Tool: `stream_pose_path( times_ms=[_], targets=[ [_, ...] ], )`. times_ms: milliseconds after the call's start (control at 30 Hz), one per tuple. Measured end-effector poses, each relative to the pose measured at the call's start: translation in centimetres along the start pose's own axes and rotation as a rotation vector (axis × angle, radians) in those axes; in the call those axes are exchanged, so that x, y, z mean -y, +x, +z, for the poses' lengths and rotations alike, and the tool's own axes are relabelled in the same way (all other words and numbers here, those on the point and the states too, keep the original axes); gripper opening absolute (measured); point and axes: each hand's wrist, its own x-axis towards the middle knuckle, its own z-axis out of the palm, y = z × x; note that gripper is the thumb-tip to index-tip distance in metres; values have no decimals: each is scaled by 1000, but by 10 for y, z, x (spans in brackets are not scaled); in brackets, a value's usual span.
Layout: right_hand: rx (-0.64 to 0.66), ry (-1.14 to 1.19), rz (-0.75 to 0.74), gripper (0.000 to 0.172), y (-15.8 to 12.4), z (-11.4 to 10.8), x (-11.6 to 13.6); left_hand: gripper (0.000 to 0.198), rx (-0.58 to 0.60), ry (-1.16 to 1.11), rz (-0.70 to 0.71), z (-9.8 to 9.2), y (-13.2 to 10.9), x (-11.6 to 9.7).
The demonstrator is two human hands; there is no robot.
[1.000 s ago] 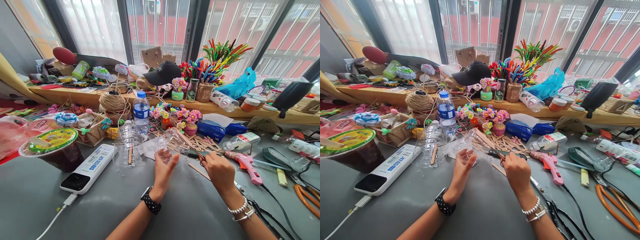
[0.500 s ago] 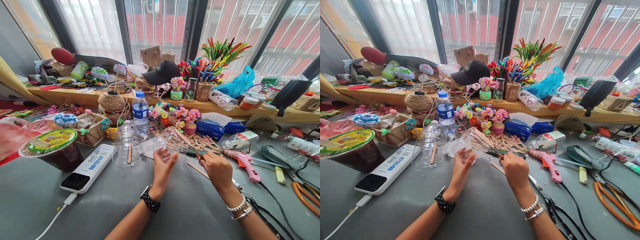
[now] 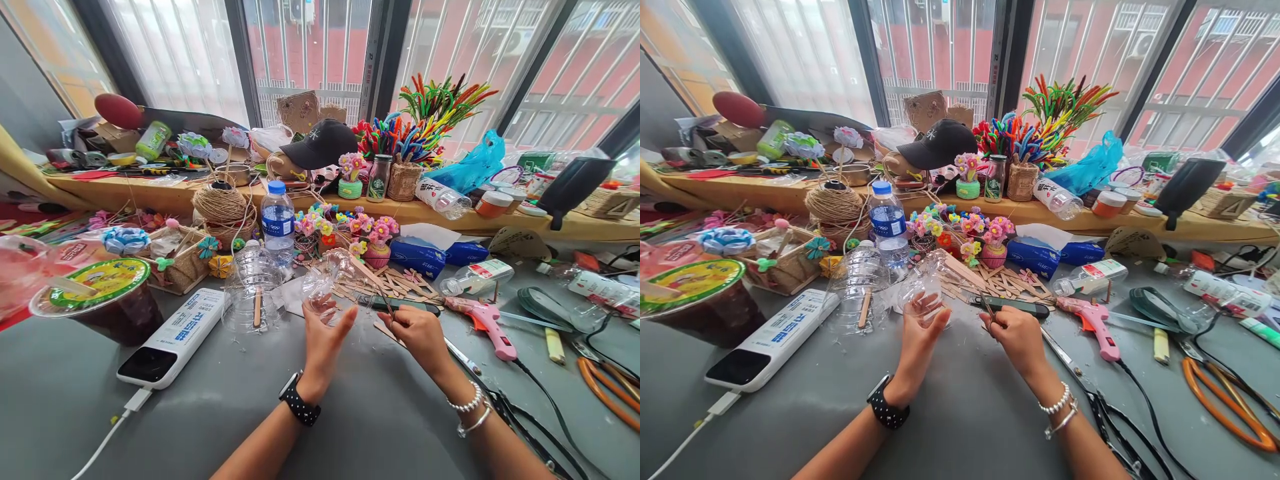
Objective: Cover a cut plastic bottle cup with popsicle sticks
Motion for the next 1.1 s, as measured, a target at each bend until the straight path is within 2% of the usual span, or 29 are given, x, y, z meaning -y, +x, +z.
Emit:
stream_pose_path(
  times_ms=[67, 200, 300, 433, 500, 667, 833, 1100],
  targets=[
    [-7, 80, 14, 54, 1, -4, 3, 66, -21, 28, -9, 0, 1, 0],
    [-81, 173, 58, 52, 4, -17, 10, 73, -41, 3, -122, -1, 4, 4],
    [-79, 18, 38, 51, 5, -22, 10, 68, -10, -56, -97, -3, 5, 6],
    [-59, -313, 51, 46, 3, -18, 7, 66, -9, -67, -35, -2, 3, 6],
    [-42, -404, 66, 42, 1, -16, 6, 67, -13, -65, -28, -2, 2, 5],
    [-10, -485, 93, 37, 0, -13, 8, 68, -3, -83, -41, -1, 3, 2],
    [-2, -543, 75, 39, -2, -10, 10, 67, 3, -75, -52, -1, 2, 2],
    [-99, -673, 2, 41, -7, -3, 14, 66, 35, -69, -65, -1, 0, 1]
  ],
)
